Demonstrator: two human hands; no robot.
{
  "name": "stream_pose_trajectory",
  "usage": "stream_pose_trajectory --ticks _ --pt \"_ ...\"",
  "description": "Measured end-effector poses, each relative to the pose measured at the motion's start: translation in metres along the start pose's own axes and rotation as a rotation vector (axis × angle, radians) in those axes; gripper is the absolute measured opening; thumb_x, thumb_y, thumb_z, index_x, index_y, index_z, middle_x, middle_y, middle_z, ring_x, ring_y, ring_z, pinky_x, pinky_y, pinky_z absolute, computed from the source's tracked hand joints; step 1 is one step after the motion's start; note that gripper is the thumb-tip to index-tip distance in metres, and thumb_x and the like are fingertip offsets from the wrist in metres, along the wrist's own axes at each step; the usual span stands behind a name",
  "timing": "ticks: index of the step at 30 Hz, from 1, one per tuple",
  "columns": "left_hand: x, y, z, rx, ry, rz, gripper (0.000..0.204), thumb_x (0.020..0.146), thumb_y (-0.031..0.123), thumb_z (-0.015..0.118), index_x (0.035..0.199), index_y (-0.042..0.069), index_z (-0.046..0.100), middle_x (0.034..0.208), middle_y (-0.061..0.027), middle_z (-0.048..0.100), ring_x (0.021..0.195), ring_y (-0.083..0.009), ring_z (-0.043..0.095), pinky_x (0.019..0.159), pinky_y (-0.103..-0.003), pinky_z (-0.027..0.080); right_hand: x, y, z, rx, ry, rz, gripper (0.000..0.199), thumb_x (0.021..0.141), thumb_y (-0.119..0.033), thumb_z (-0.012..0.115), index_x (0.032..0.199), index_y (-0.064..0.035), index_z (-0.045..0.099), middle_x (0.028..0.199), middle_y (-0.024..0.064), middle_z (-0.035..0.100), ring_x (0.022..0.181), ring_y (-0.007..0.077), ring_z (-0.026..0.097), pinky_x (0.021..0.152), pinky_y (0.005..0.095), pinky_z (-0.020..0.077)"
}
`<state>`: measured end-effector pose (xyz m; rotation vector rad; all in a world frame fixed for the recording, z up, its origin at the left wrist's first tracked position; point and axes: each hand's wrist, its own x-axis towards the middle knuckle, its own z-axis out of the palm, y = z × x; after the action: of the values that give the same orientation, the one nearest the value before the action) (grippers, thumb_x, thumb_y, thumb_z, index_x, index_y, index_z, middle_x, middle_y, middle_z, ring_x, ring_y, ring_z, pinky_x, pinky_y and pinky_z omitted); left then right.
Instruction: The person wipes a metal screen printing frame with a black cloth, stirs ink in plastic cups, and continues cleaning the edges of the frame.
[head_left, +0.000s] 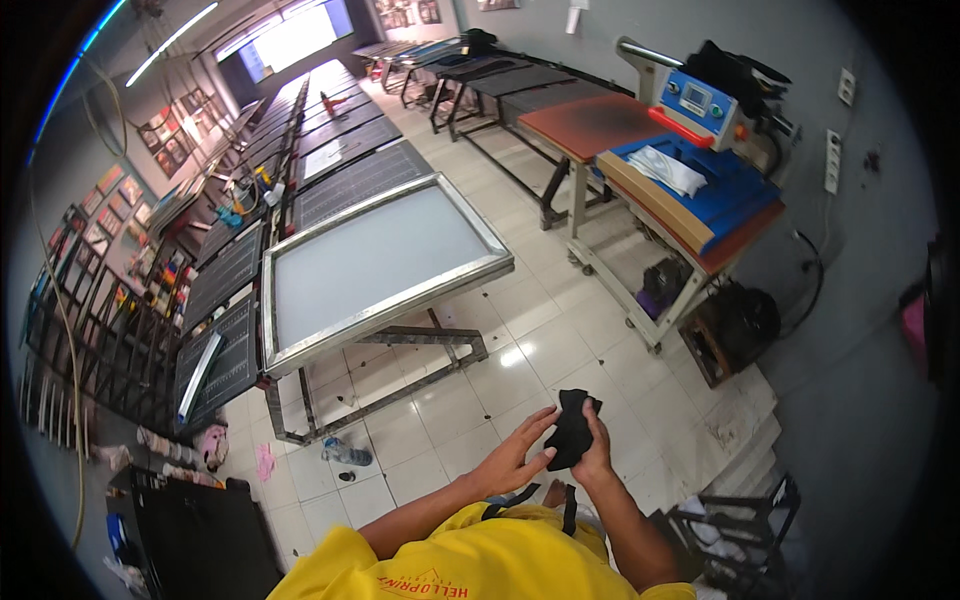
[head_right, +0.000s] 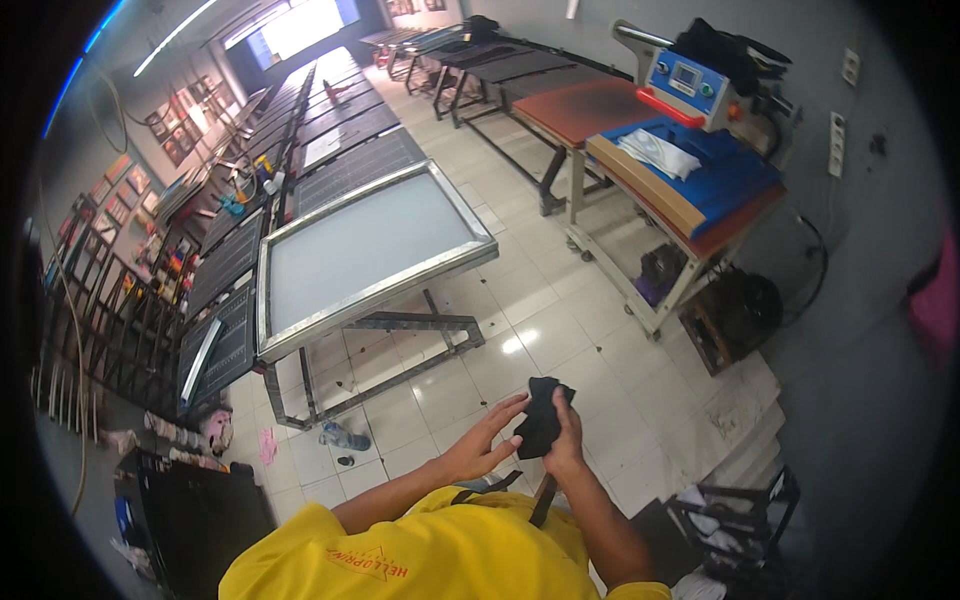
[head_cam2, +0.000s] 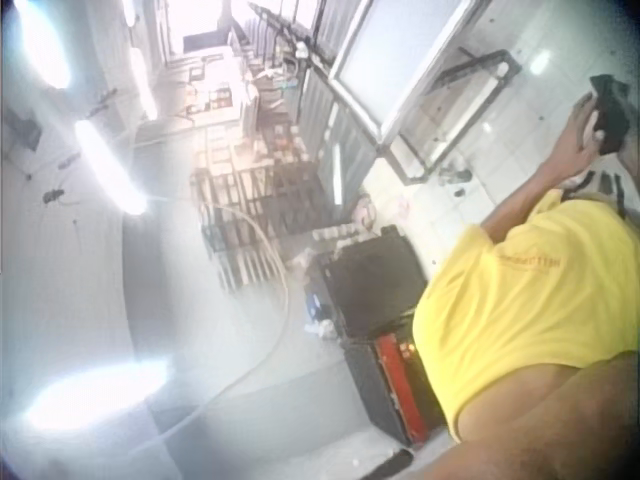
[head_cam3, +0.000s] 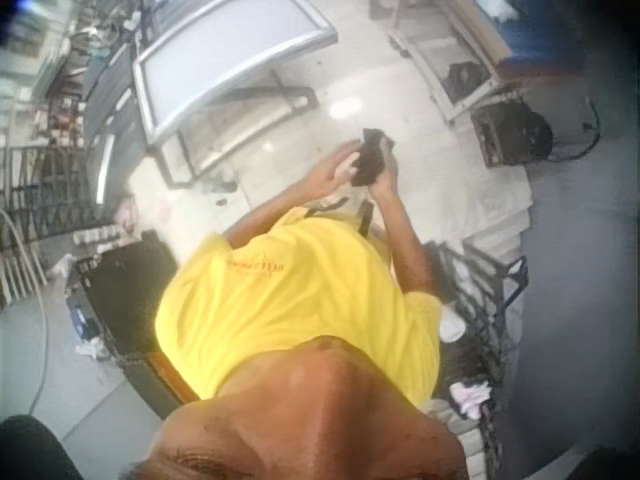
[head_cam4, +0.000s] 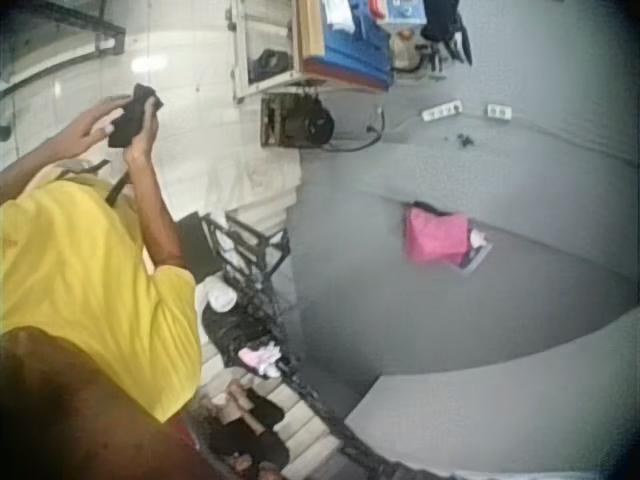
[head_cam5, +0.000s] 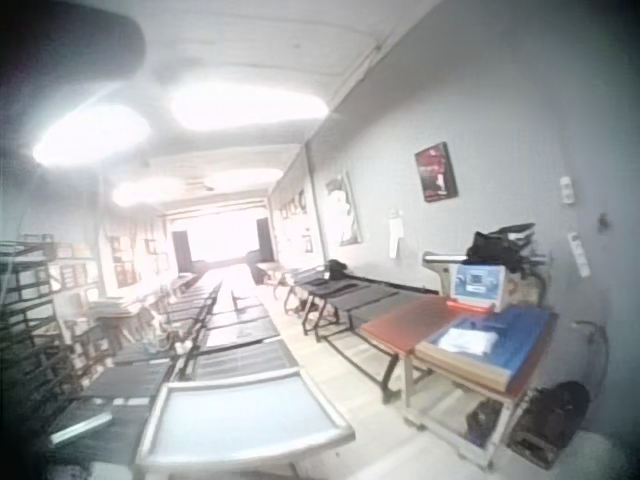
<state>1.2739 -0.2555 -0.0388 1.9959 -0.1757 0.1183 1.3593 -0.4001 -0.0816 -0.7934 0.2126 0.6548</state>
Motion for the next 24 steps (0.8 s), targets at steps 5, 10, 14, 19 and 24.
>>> stream_pose_trajectory --ticks 5,10,14,19,24 --pt "0.008 -0.046 -0.016 -0.219 0.291 -0.299 0.042 0.097 0.023 0.052 0.134 0.004 0.045 0.138 -0.0129 0.047 0.128 -0.0253 0.045 0.102 -0.035 0.038 0.057 -0.054 0.002 -0.101 -0.047 0.057 0.045 0.088 -0.044 0.065 0.114 -0.0088 0.057 0.095 0.008 0.062 0.071 0.0208 0.063 0.062 0.0368 0.054" --pt "0.011 -0.093 -0.075 -0.406 0.643 -0.48 0.04 0.099 0.027 0.049 0.132 0.003 0.045 0.131 -0.0107 0.053 0.117 -0.0221 0.054 0.096 -0.035 0.044 0.127 -0.091 0.039 -0.333 -0.132 0.051 0.037 0.082 -0.036 0.071 0.102 -0.0071 0.059 0.084 0.0067 0.062 0.066 0.0189 0.062 0.059 0.0338 0.0539" --pt "0.022 -0.126 -0.124 -0.565 0.976 -0.52 0.047 0.1 0.029 0.046 0.136 0.0 0.035 0.128 -0.0169 0.052 0.114 -0.027 0.056 0.093 -0.04 0.048 0.204 -0.104 0.071 -0.307 -0.2 -0.041 0.025 0.081 -0.025 0.067 0.096 -0.0056 0.062 0.08 0.0086 0.063 0.07 0.0219 0.065 0.061 0.0369 0.0567" --pt "0.033 -0.173 -0.169 -0.709 1.314 -0.496 0.057 0.099 0.033 0.046 0.14 0.0 0.025 0.127 -0.0188 0.05 0.11 -0.0306 0.057 0.089 -0.043 0.05 0.312 -0.119 0.123 -0.429 -0.206 -0.08 0.022 0.081 -0.019 0.063 0.095 -0.003 0.061 0.082 0.0108 0.065 0.07 0.0222 0.065 0.064 0.0358 0.0565" --pt "0.043 -0.181 -0.193 -0.835 1.484 -0.477 0.061 0.099 0.036 0.047 0.14 0.0 0.021 0.127 -0.0208 0.049 0.109 -0.0319 0.057 0.088 -0.044 0.05 0.404 -0.125 0.192 -0.604 -0.241 -0.131 0.017 0.079 -0.012 0.06 0.092 -0.0019 0.06 0.078 0.0096 0.064 0.068 0.021 0.065 0.062 0.0347 0.0559"
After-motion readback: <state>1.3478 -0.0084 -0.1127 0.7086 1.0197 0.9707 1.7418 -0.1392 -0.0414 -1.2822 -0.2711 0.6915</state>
